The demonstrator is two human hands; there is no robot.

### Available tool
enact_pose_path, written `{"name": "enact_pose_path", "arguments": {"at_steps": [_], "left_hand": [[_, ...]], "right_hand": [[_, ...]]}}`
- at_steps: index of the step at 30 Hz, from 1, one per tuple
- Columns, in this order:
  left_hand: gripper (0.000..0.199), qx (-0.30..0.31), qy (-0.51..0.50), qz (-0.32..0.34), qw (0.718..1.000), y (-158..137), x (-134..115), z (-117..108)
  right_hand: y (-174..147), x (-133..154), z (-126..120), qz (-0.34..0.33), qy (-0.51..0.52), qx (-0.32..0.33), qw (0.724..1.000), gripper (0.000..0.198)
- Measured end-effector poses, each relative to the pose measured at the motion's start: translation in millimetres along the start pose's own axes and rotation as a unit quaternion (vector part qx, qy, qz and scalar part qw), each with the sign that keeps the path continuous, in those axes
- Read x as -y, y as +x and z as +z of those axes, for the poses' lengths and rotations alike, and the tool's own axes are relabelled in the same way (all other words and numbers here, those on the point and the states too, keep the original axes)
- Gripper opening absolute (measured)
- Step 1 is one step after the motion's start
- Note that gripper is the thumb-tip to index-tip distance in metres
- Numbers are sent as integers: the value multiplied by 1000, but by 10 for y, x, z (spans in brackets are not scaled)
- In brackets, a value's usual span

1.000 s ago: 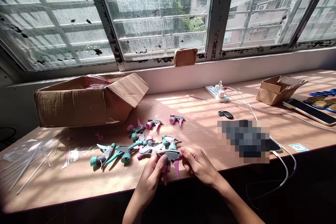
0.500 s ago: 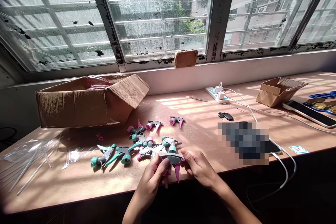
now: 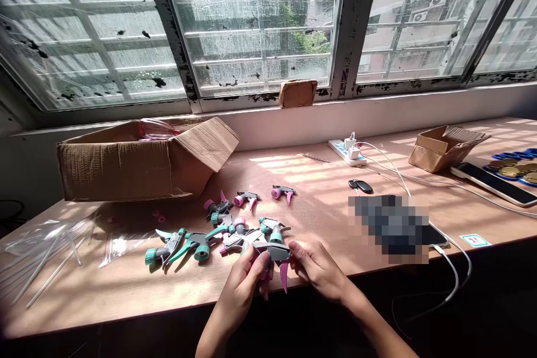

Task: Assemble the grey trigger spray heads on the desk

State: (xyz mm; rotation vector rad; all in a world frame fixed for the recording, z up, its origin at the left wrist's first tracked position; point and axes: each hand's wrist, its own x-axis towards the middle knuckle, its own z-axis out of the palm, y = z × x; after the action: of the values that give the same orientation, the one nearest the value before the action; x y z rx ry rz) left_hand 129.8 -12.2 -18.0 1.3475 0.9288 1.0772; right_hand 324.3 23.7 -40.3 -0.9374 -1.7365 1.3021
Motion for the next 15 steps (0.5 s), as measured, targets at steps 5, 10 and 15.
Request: {"name": "enact_pose_path", "arguments": {"at_steps": [5, 10, 15], "left_hand": [[33, -28, -12, -2, 1000, 2, 20, 13], [33, -20, 4, 1, 1000, -12, 6, 14], [33, 2, 8, -10, 1000, -28, -18, -2]], "right_hand": [[8, -4, 25, -25, 2, -12, 1000, 41], [-3, 73, -8, -35, -35, -18, 999, 41], [-25, 77, -13, 19, -17, 6, 1000, 68]]}}
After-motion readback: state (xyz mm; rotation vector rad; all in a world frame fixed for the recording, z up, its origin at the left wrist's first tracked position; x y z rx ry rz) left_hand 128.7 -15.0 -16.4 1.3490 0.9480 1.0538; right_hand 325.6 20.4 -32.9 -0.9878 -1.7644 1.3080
